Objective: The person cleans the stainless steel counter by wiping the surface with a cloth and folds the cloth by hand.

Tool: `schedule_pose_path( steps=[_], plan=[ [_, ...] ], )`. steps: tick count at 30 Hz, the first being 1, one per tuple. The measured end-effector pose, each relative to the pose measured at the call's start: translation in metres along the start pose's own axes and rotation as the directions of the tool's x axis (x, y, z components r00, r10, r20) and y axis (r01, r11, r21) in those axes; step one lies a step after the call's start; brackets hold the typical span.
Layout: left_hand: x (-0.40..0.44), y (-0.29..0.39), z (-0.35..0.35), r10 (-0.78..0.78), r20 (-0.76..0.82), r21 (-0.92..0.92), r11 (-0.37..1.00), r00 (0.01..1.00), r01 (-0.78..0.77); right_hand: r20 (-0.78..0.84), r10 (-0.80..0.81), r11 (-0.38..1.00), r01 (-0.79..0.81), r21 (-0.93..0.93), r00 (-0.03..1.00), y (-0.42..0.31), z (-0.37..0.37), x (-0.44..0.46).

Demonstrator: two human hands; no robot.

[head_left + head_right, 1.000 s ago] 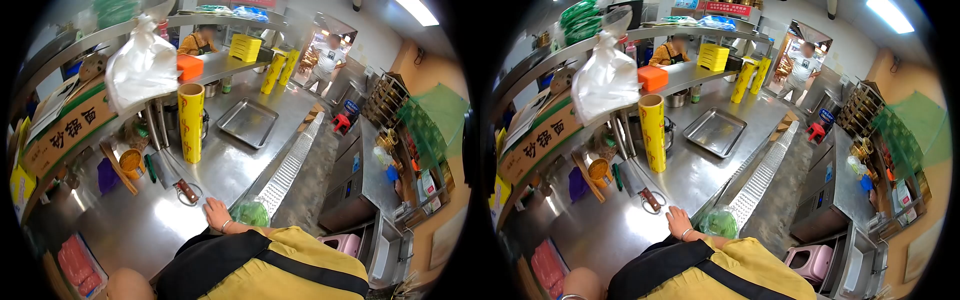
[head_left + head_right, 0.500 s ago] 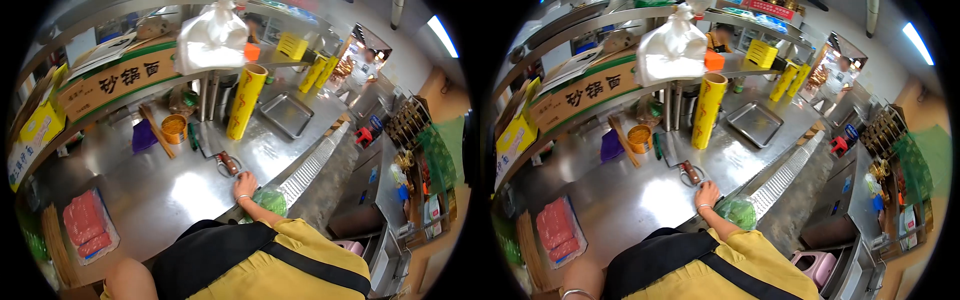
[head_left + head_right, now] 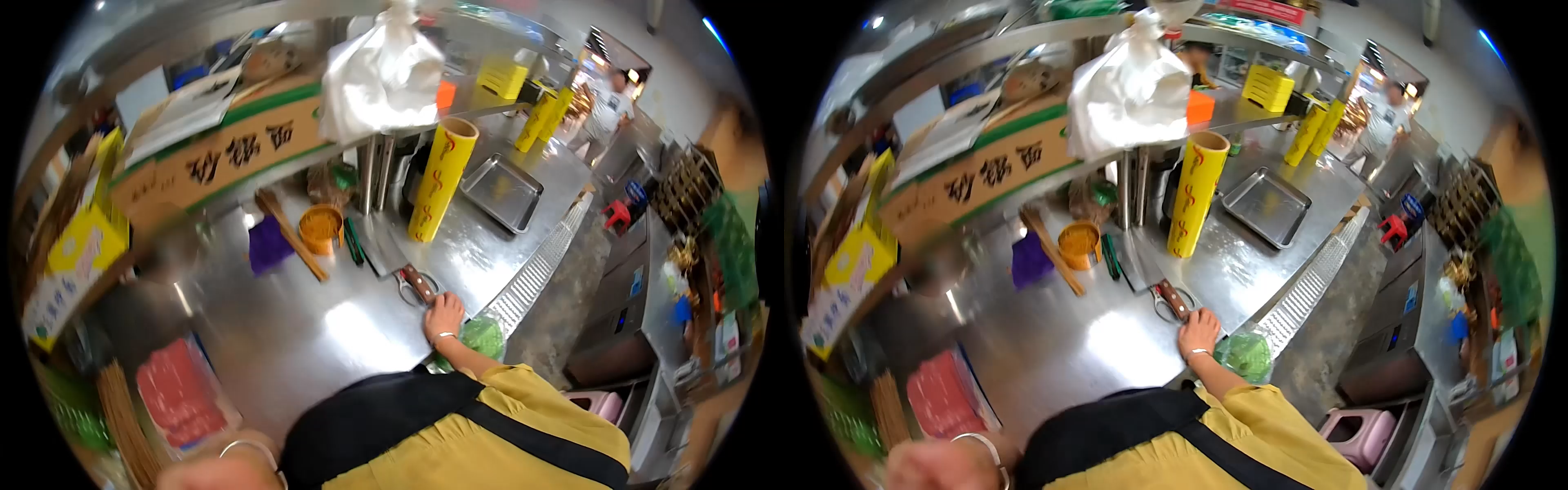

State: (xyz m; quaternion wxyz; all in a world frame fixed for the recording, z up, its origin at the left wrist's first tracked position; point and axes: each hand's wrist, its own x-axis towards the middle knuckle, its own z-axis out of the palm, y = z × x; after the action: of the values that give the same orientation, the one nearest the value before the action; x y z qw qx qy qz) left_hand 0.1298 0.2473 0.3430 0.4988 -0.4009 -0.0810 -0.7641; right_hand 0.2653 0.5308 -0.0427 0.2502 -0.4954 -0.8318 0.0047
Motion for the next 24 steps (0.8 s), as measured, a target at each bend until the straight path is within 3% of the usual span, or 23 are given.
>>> schedule_pose_path(
  steps=[1,2,3,4,5,6,8,10,14,16,23,24],
  plan=[
    [-0.02,-0.027,-0.002,-0.105,-0.449,-0.578,0.791,0.887,-0.199,-0.011,-0.025,1.0,0.025,0.009,1.0,0.002,-0.001,0.003],
    [-0.046,-0.043,-0.026,-0.144,-0.444,-0.632,0.75,0.884,-0.195,0.007,-0.025,0.999,0.025,0.025,1.0,0.002,-0.002,0.004],
    [-0.076,-0.051,-0.066,-0.521,-0.021,-0.17,0.843,0.854,0.51,0.019,-0.018,0.999,0.018,0.037,1.0,0.003,-0.004,0.006],
    [-0.109,-0.067,-0.105,-0.881,0.136,0.542,0.45,0.454,0.71,-0.047,-0.04,0.998,0.042,0.041,0.998,0.005,-0.002,0.005],
    [-0.142,-0.091,-0.134,-0.985,0.074,0.596,0.171,0.159,0.784,-0.03,-0.036,0.997,0.038,0.069,0.999,0.004,-0.007,0.006],
    [-0.176,-0.114,-0.163,-0.989,-0.01,0.648,-0.117,-0.145,0.753,-0.036,-0.021,0.998,0.024,0.065,0.999,0.003,-0.01,0.005],
    [-0.247,-0.147,-0.238,-0.995,-0.01,0.721,-0.074,-0.096,0.689,-0.063,0.019,0.998,-0.015,0.065,0.998,0.002,-0.012,0.007],
    [-0.284,-0.18,-0.289,-0.976,-0.084,0.836,-0.178,-0.2,0.519,-0.065,-0.002,0.996,0.008,0.088,0.998,0.003,-0.011,0.006],
    [-0.325,-0.222,-0.317,-0.977,-0.15,0.919,-0.195,-0.153,0.342,-0.06,-0.002,0.995,0.008,0.096,0.998,0.002,-0.014,0.007],
    [-0.336,-0.232,-0.34,-0.975,-0.082,0.997,-0.08,-0.208,-0.017,-0.045,0.013,0.995,-0.009,0.099,0.999,0.002,-0.015,0.008],
    [-0.307,-0.2,-0.312,-0.967,-0.05,0.962,0.021,-0.25,-0.273,-0.044,0.009,0.991,-0.003,0.131,0.999,0.003,-0.018,0.008],
    [-0.3,-0.195,-0.307,-0.957,-0.078,0.914,0.043,-0.279,-0.403,-0.043,0.011,0.992,-0.005,0.129,0.999,0.005,-0.017,0.008]
  ],
)
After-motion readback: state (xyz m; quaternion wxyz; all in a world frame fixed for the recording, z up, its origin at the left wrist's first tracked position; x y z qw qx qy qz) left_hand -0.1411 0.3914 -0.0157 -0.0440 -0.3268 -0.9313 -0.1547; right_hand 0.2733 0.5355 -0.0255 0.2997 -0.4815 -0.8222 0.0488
